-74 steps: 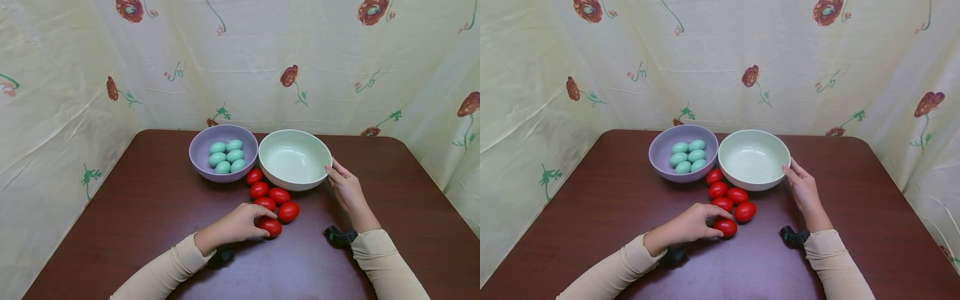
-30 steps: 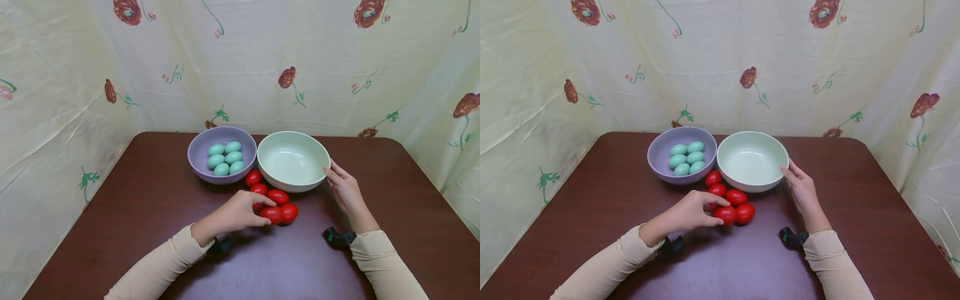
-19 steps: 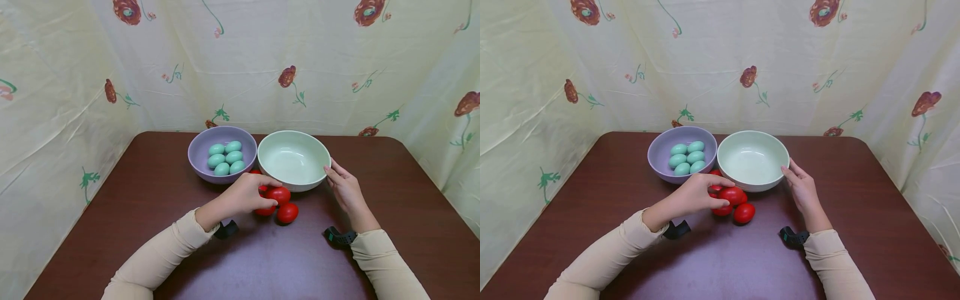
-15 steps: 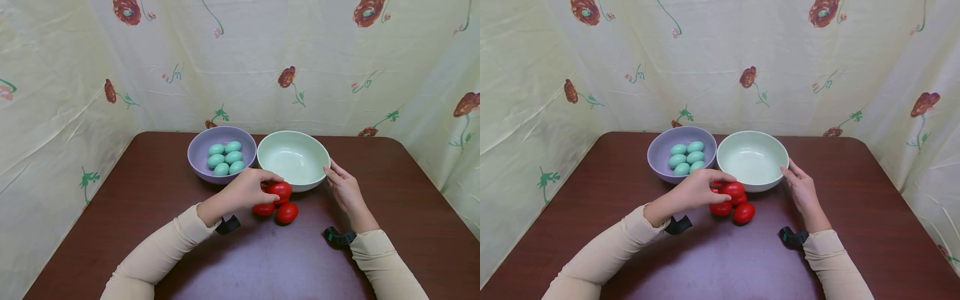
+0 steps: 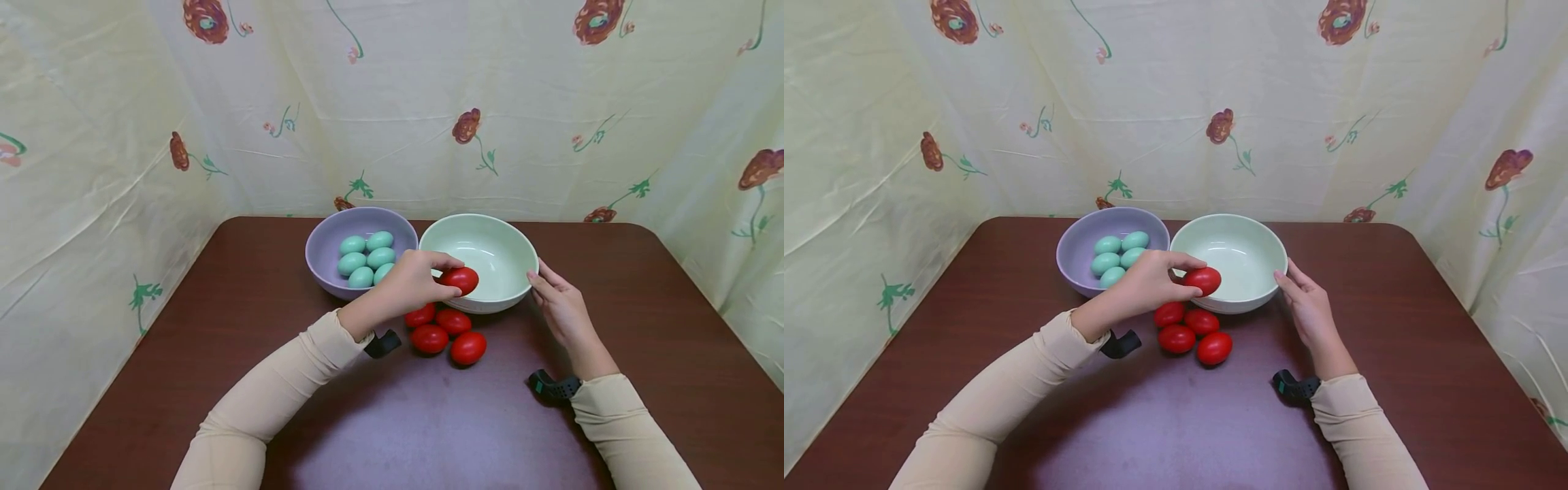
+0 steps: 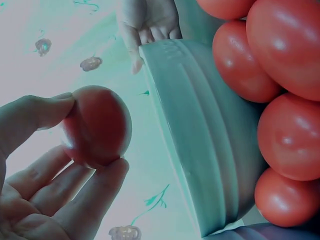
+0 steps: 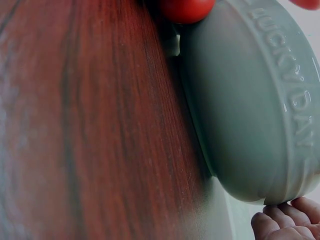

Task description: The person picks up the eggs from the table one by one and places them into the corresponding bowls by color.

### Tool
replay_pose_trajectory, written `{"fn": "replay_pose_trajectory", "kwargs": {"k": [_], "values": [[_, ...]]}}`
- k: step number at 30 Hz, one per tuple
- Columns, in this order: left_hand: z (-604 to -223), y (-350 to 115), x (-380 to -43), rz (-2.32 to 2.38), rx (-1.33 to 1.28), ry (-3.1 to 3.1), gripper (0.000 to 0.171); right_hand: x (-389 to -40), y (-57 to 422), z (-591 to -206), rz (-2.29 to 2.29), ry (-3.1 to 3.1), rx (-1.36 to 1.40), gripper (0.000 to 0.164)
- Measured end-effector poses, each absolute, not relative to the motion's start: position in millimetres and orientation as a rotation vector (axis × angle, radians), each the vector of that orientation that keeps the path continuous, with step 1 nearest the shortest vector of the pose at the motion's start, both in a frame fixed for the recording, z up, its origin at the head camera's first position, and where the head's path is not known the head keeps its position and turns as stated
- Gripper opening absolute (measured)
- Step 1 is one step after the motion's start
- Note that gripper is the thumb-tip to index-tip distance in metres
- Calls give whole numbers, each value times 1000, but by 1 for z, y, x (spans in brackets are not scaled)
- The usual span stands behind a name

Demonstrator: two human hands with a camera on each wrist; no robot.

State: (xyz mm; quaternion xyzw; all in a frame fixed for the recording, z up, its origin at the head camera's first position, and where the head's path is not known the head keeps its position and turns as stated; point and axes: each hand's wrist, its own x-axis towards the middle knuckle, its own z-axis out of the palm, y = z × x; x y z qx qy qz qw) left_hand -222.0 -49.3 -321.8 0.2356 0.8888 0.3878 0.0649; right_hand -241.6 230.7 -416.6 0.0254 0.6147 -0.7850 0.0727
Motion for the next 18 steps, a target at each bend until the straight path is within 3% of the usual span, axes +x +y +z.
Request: {"fn": "replay_pose_trajectory", "kwargs": {"k": [18], "values": [[-325,-23,-259,1180,656,2665,39,-241,231,-417,-2353,1840,87,75]]}}
